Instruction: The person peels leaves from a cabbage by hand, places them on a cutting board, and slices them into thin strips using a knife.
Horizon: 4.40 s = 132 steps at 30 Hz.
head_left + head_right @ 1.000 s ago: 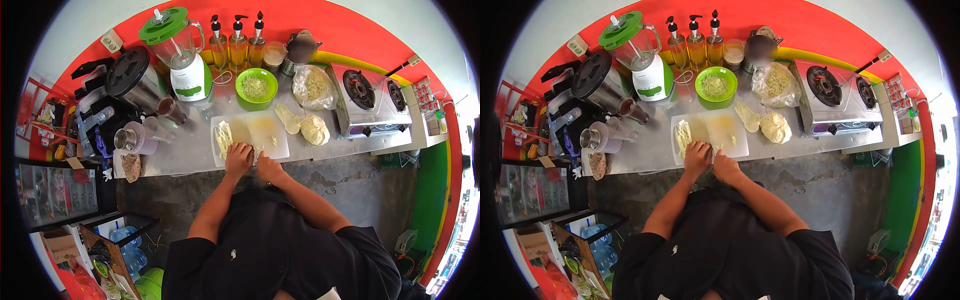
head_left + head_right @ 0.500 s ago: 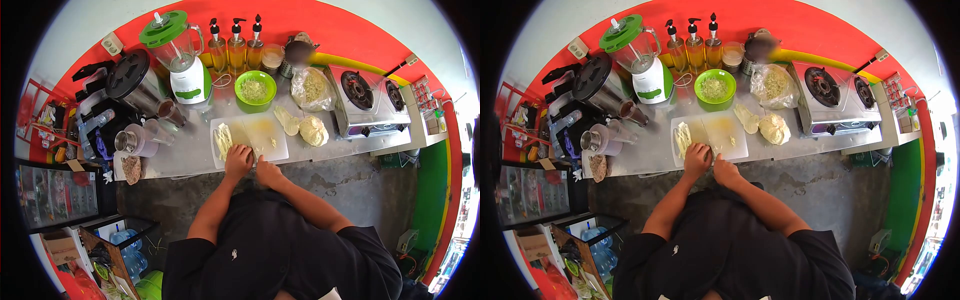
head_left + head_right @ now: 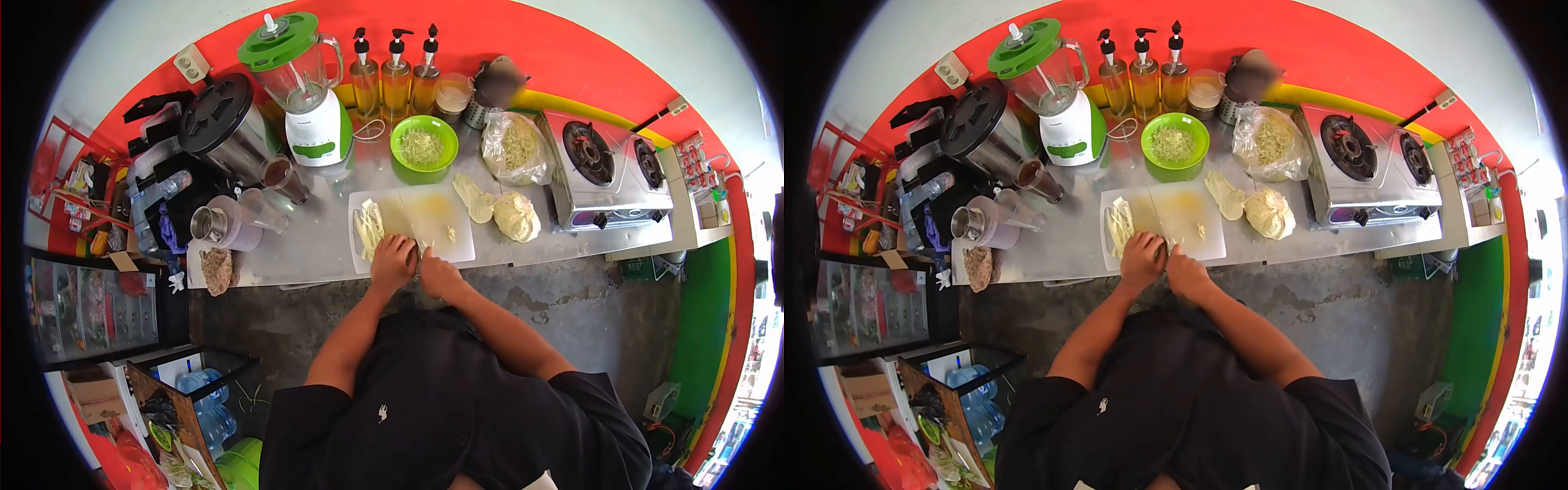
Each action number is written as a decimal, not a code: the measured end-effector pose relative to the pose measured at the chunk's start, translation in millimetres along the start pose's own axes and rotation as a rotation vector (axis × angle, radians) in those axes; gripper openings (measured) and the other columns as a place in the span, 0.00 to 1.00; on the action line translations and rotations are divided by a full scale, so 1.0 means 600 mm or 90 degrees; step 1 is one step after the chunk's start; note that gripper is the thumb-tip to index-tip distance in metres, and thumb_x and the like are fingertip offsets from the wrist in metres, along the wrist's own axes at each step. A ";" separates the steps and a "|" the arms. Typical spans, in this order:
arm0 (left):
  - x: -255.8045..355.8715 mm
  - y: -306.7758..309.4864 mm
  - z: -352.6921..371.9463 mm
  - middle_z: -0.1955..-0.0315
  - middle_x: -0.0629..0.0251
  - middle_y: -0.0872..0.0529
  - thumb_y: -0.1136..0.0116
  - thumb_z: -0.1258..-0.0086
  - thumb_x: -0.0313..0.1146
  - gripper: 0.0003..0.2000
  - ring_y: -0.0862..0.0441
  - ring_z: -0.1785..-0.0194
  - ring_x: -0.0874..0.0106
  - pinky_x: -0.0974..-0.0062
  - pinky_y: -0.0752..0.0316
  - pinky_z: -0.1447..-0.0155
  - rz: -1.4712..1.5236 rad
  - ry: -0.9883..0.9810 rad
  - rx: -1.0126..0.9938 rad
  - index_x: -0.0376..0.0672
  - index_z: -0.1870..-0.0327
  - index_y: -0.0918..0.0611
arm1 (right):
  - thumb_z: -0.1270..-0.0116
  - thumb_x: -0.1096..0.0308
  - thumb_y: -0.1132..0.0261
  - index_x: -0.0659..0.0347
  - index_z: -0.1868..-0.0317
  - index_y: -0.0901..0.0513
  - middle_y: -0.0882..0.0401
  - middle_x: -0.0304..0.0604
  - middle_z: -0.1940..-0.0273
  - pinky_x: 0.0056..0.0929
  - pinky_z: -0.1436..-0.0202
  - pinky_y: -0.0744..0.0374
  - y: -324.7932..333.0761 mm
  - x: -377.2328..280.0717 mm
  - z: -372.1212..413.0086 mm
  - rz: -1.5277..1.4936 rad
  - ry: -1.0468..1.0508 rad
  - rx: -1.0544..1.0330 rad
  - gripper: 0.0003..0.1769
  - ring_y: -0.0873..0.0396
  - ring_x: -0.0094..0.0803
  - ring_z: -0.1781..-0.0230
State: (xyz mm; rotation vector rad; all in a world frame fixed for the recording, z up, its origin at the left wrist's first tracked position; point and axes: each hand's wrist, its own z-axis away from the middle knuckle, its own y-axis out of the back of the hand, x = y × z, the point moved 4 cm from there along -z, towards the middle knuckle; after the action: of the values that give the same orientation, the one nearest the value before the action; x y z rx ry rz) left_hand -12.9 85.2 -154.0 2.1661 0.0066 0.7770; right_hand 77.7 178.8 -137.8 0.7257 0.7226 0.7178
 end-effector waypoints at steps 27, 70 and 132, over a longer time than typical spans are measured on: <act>0.000 0.002 -0.001 0.66 0.61 0.19 0.36 0.39 0.25 0.04 0.21 0.56 0.57 0.60 0.24 0.50 0.024 -0.011 0.002 0.41 0.65 0.20 | 0.32 0.70 0.39 0.74 0.45 0.33 0.16 0.73 0.55 0.53 0.44 0.17 0.007 -0.004 0.002 -0.058 -0.015 -0.005 0.20 0.14 0.64 0.49; -0.024 0.003 -0.002 0.62 0.58 0.20 0.36 0.36 0.25 0.05 0.25 0.51 0.53 0.58 0.26 0.47 0.152 0.042 -0.051 0.39 0.62 0.19 | 0.34 0.72 0.36 0.74 0.44 0.31 0.14 0.67 0.54 0.50 0.45 0.15 0.003 -0.017 -0.002 -0.013 -0.029 0.022 0.22 0.12 0.59 0.50; 0.013 -0.043 -0.028 0.64 0.61 0.14 0.38 0.35 0.29 0.03 0.17 0.53 0.56 0.57 0.19 0.50 -0.025 0.150 -0.198 0.44 0.66 0.13 | 0.31 0.62 0.37 0.71 0.50 0.30 0.14 0.68 0.60 0.55 0.50 0.15 -0.010 0.046 0.032 -0.020 0.000 0.120 0.20 0.13 0.64 0.55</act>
State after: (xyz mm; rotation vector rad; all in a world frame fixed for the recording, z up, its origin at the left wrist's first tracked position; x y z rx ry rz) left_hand -9.0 116.0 -160.1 1.7687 0.0468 0.9405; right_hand 109.6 190.7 -140.8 0.8840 0.8075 0.6255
